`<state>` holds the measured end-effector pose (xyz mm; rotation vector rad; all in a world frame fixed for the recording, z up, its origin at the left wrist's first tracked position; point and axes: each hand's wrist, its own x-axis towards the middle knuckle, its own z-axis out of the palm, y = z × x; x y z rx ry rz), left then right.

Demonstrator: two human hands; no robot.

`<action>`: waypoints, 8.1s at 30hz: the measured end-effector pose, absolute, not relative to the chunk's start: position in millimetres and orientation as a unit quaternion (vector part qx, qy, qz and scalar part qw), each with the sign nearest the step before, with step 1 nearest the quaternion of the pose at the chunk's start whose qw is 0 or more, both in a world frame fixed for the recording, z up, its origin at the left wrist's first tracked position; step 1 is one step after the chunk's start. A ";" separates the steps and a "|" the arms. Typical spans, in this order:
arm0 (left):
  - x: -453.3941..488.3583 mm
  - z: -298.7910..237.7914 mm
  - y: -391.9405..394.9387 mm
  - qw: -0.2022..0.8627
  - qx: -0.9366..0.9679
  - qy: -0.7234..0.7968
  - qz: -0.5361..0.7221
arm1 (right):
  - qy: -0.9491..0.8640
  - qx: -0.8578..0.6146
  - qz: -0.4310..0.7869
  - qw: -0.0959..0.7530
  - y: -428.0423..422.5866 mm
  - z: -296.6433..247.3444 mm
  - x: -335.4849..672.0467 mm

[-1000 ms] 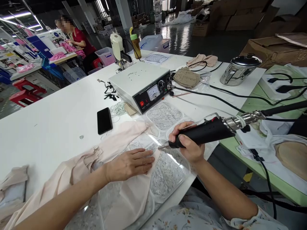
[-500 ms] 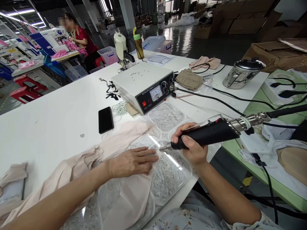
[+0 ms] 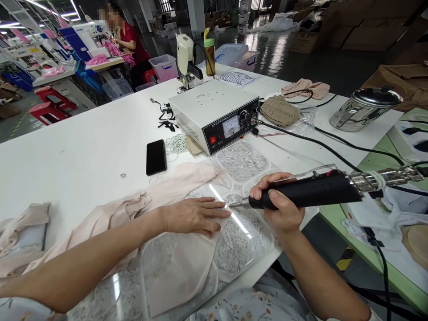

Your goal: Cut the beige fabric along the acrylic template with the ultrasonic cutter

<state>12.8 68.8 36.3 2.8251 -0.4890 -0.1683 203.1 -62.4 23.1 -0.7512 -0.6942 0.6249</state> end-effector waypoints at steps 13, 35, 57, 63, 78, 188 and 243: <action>12.5 29.3 73.7 0.201 0.963 -0.167 -0.072 | -0.316 -0.396 0.277 0.816 -62.7 29.7 200.7; 11.1 19.5 74.2 0.297 0.943 -0.151 0.003 | -0.360 -0.408 0.313 0.778 -91.5 32.5 189.2; 12.2 19.5 72.5 0.294 0.944 -0.136 -0.059 | -0.384 -0.382 0.333 0.772 -90.8 30.6 185.7; 13.8 23.3 72.8 0.356 0.923 -0.120 -0.083 | -0.388 -0.361 0.355 0.770 -94.2 27.3 183.5; 15.2 25.7 70.3 0.424 0.895 -0.068 -0.118 | -0.399 -0.348 0.369 0.764 -90.9 28.9 180.7; 16.6 27.9 72.2 0.395 0.908 -0.092 -0.107 | -0.387 -0.386 0.339 0.765 -100.5 33.4 181.6; -0.9 21.6 72.0 0.318 0.935 -0.157 0.030 | -0.372 -0.392 0.320 0.778 -86.6 30.7 182.0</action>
